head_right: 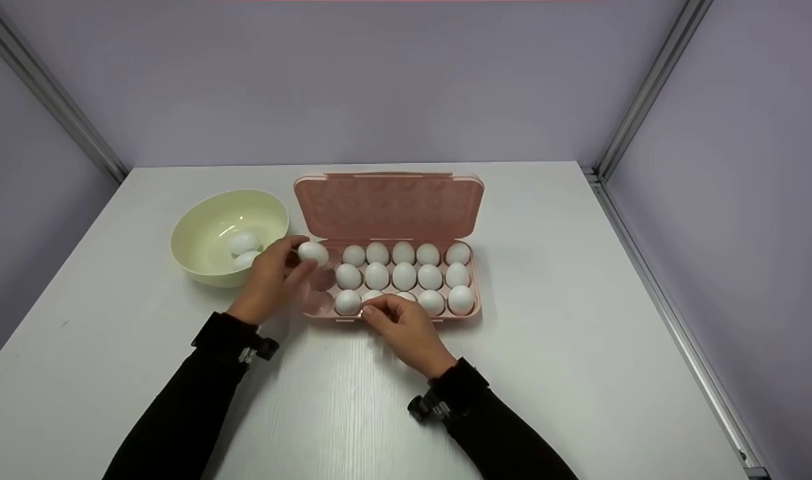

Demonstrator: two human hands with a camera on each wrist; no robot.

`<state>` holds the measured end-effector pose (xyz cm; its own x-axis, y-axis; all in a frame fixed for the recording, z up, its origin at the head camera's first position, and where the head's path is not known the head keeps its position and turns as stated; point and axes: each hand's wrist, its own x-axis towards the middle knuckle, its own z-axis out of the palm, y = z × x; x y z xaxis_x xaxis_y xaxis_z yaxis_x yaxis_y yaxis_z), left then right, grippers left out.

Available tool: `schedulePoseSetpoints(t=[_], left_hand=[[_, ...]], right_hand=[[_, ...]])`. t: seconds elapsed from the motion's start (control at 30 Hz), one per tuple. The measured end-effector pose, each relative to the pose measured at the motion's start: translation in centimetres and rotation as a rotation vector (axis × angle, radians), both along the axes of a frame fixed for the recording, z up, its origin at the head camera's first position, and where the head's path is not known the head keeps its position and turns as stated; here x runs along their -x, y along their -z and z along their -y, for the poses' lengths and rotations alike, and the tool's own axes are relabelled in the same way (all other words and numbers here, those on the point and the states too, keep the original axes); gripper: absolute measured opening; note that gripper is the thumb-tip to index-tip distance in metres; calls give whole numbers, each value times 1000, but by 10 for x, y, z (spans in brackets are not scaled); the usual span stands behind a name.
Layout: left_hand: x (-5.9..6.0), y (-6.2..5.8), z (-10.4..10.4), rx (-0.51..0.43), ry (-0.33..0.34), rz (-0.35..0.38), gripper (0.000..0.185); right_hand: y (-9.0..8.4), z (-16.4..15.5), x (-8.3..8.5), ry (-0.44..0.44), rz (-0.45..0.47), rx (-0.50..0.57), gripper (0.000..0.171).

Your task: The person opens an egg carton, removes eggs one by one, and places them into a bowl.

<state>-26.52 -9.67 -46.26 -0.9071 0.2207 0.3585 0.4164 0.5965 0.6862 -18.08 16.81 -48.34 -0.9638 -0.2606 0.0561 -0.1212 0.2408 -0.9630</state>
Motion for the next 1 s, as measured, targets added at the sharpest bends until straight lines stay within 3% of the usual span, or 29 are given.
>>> schedulePoseSetpoints(t=[0.13,0.27,0.47,0.67,0.83,1.0], left_hand=[[-8,-9,4,-188,56,32,42],[-9,-20,12,-249,46,-15,44],[-1,-26,47,-206,-115,-64,46],[11,-14,83,-178,-265,-28,47],[17,-5,94,-117,-296,40,47],[21,-6,93,-14,-300,108,49]], right_hand=[[0,-4,-1,7,4,3,28],[1,-7,-1,19,6,3,29],[0,-7,-2,19,9,-1,30],[0,-7,-2,17,6,-8,29],[0,-8,-3,15,-1,-9,28],[0,-8,-5,22,-3,-11,27]])
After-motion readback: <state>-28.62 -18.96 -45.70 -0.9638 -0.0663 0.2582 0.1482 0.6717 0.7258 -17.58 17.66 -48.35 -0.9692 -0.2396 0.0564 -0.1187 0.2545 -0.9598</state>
